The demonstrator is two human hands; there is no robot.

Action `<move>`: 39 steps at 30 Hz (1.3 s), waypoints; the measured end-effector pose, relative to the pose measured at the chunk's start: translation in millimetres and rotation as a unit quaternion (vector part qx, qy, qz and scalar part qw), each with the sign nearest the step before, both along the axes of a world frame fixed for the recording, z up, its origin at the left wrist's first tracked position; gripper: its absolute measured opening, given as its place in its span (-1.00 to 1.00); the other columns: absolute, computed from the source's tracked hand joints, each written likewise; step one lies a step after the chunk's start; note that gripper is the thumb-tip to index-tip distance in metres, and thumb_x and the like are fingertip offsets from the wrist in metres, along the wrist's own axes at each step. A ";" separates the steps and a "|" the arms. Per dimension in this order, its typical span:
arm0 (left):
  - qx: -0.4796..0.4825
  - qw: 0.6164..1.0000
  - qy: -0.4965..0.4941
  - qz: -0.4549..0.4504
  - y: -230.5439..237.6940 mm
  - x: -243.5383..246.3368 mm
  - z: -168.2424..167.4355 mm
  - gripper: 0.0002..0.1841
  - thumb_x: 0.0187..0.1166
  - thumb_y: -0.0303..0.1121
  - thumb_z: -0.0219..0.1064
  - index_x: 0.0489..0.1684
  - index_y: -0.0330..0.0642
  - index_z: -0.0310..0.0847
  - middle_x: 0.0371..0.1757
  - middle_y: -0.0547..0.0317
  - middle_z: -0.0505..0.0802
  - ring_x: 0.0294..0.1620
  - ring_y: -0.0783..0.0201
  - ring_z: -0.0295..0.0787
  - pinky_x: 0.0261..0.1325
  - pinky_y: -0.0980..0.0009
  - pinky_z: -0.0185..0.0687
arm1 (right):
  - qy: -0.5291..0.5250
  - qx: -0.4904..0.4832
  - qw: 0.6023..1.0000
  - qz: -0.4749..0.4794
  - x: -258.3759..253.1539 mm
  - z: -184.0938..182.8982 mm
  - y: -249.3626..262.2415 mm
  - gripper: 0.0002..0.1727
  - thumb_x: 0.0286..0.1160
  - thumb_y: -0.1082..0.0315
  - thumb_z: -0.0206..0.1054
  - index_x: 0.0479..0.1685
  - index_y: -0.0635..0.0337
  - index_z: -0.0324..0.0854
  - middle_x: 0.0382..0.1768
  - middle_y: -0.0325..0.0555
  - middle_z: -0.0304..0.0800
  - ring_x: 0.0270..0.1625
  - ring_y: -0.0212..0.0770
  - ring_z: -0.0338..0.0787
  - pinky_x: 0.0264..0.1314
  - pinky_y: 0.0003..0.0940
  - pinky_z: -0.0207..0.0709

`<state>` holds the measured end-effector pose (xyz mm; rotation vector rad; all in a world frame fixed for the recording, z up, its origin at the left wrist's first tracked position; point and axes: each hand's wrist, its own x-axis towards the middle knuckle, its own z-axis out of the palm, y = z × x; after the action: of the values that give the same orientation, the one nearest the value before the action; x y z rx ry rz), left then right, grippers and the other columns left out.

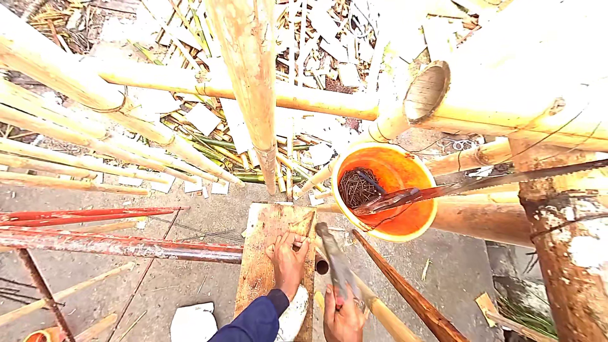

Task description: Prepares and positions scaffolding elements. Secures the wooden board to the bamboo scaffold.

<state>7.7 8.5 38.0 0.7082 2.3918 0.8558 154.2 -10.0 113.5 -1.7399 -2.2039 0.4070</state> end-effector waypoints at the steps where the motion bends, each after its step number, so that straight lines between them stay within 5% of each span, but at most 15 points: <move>1: -0.001 1.000 -0.003 -0.004 -0.3 0.5 0.2 -0.82 0.39 0.03 0.46 -0.38 0.23 0.83 -0.30 0.58 0.84 -0.16 0.47 0.73 0.28 -0.01 0.34 | -0.036 -0.051 0.998 0.003 5.0 -8.7 -0.1 -0.59 0.58 0.01 0.20 -0.31 0.20 0.67 -0.72 -0.13 0.66 -0.69 -0.14 0.71 -0.63 -0.12 0.58; 4: 0.014 1.000 0.011 -0.005 2.7 0.5 -4.0 -0.81 0.40 0.07 0.47 -0.37 0.26 0.84 -0.30 0.60 0.84 -0.14 0.49 0.73 0.28 0.00 0.34 | -0.062 -0.132 0.989 -0.035 -0.6 -2.7 11.7 -0.59 0.63 -0.02 0.19 -0.19 0.18 0.69 -0.70 -0.09 0.68 -0.63 -0.02 0.75 -0.56 0.03 0.59; 7: 0.009 1.000 -0.005 -0.006 -2.0 3.2 -1.7 -0.81 0.41 0.05 0.46 -0.36 0.23 0.84 -0.28 0.57 0.85 -0.11 0.46 0.74 0.33 -0.02 0.34 | -0.008 -0.034 0.998 -0.045 -11.4 22.9 11.5 -0.49 0.63 -0.06 0.12 -0.28 0.24 0.68 -0.75 -0.17 0.59 -0.72 -0.22 0.64 -0.65 -0.19 0.52; 10: 0.013 1.000 -0.012 -0.003 1.2 0.2 -2.6 -0.81 0.42 0.03 0.44 -0.35 0.23 0.85 -0.28 0.56 0.85 -0.11 0.46 0.73 0.35 -0.02 0.32 | 0.052 0.043 0.997 -0.025 -10.7 14.1 6.8 -0.37 0.63 -0.10 0.09 -0.28 0.40 0.73 -0.64 -0.04 0.73 -0.61 -0.27 0.75 -0.47 -0.31 0.66; 15: 0.018 1.000 -0.001 -0.006 2.6 1.4 -2.0 -0.80 0.44 0.05 0.44 -0.34 0.23 0.84 -0.26 0.56 0.85 -0.11 0.46 0.73 0.30 -0.02 0.33 | -0.045 -0.105 0.993 -0.028 0.2 -6.7 10.8 -0.60 0.59 0.00 0.21 -0.26 0.19 0.67 -0.72 -0.09 0.67 -0.66 -0.04 0.74 -0.60 0.02 0.58; 22: 0.016 0.999 0.010 -0.046 -2.1 -5.8 -4.8 -0.76 0.48 0.07 0.38 -0.22 0.22 0.84 -0.25 0.57 0.87 -0.13 0.47 0.77 0.33 -0.02 0.44 | 0.060 0.022 0.996 -0.070 -30.4 38.3 26.1 -0.42 0.66 -0.09 0.10 -0.29 0.33 0.68 -0.78 -0.23 0.50 -0.75 -0.36 0.52 -0.65 -0.34 0.46; 31: -0.112 0.979 0.025 -0.166 4.6 -30.3 24.0 -0.71 0.50 0.08 0.31 -0.20 0.17 0.85 -0.27 0.48 0.91 -0.19 0.43 0.83 0.10 0.13 0.63 | 0.036 -0.056 0.996 -0.056 -18.7 13.3 4.1 -0.54 0.62 -0.06 0.16 -0.35 0.17 0.67 -0.78 -0.28 0.54 -0.74 -0.30 0.57 -0.67 -0.24 0.45; 39: -0.073 0.989 0.034 -0.126 5.0 -25.9 18.1 -0.75 0.47 0.06 0.36 -0.31 0.18 0.85 -0.34 0.52 0.89 -0.26 0.47 0.82 0.05 0.10 0.60 | 0.030 -0.063 0.996 -0.062 -22.3 9.7 1.5 -0.52 0.62 -0.09 0.14 -0.38 0.14 0.64 -0.78 -0.30 0.51 -0.74 -0.31 0.55 -0.68 -0.25 0.42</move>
<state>-18.2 13.5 56.1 0.9671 2.3305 0.5544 131.9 -8.4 123.2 -1.8918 -2.0542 0.5719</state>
